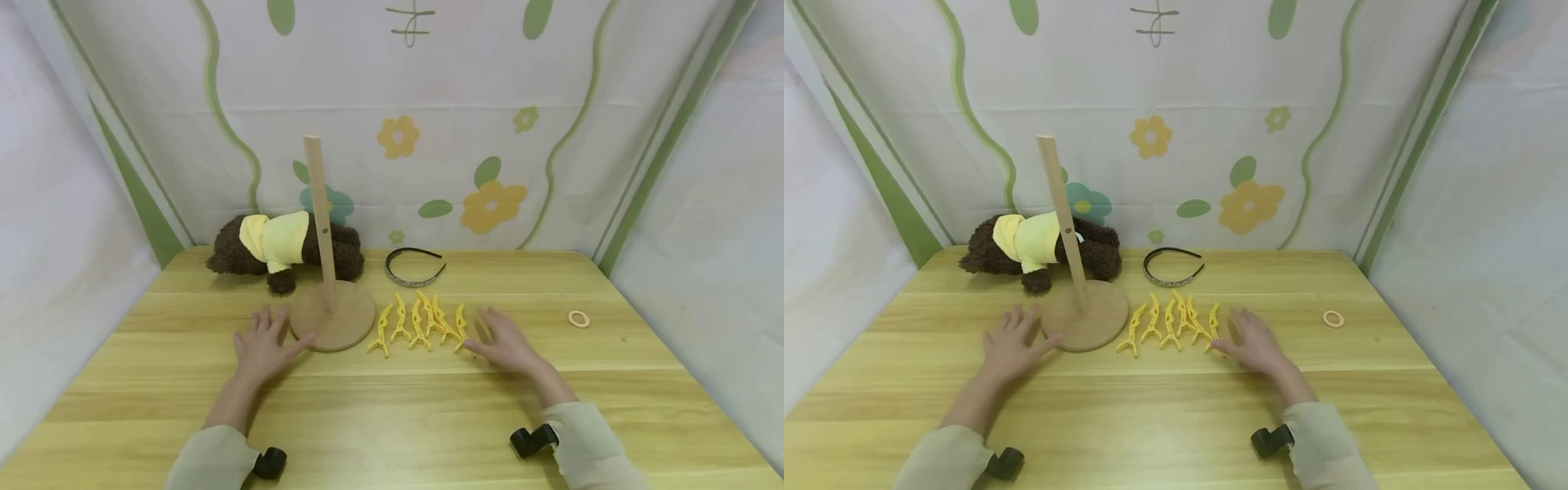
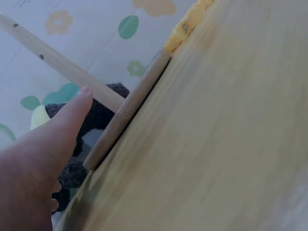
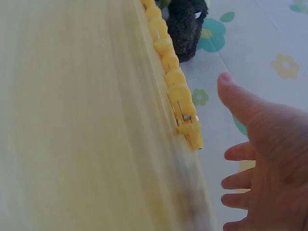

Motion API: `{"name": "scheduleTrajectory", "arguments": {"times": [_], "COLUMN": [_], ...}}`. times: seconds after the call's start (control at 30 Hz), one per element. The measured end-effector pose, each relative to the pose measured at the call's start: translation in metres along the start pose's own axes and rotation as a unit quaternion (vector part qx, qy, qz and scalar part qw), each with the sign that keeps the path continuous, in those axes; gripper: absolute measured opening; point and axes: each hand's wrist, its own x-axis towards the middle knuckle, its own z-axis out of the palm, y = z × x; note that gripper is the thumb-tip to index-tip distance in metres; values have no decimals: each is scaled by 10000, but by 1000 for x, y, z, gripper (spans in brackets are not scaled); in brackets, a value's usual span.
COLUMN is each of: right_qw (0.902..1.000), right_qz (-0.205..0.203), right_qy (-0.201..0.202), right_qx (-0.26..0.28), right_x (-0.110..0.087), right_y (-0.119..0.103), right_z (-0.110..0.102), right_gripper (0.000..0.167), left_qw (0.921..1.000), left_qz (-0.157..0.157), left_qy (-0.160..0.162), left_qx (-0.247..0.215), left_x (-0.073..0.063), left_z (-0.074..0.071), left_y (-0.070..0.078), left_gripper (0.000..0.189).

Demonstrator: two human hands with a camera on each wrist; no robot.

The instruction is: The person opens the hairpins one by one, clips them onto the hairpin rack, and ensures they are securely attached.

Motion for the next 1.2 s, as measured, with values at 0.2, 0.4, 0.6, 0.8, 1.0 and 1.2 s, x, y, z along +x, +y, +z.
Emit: {"name": "scheduleTrajectory", "arguments": {"times": [0.2, 0.4, 0.6, 0.8, 1.0, 1.2], "right_qw": [10000, 9994, 9987, 9970, 9942, 9887], "right_qz": [-26, -122, -204, -375, -449, -216], "right_qy": [36, 313, 393, 381, 330, 126], "right_qx": [18, 41, 268, 559, 922, 1479], "right_x": [-4, -5, -9, -9, -8, -5], "right_y": [13, 19, 26, 34, 37, 39], "right_z": [12, 20, 22, 19, 17, 14], "right_gripper": [72, 68, 60, 52, 41, 42], "left_qw": [9997, 9996, 9996, 9997, 9997, 9997], "left_qz": [35, 137, 169, 180, 173, 138], "left_qy": [-176, -215, -224, -187, -184, -190], "left_qx": [-160, -106, 23, 8, 10, -9], "left_x": [1, 0, 2, 1, -1, -2], "left_z": [8, 11, 16, 16, 15, 14], "left_y": [1, 0, -2, -1, -2, -3], "left_gripper": [88, 86, 86, 85, 85, 86]}}
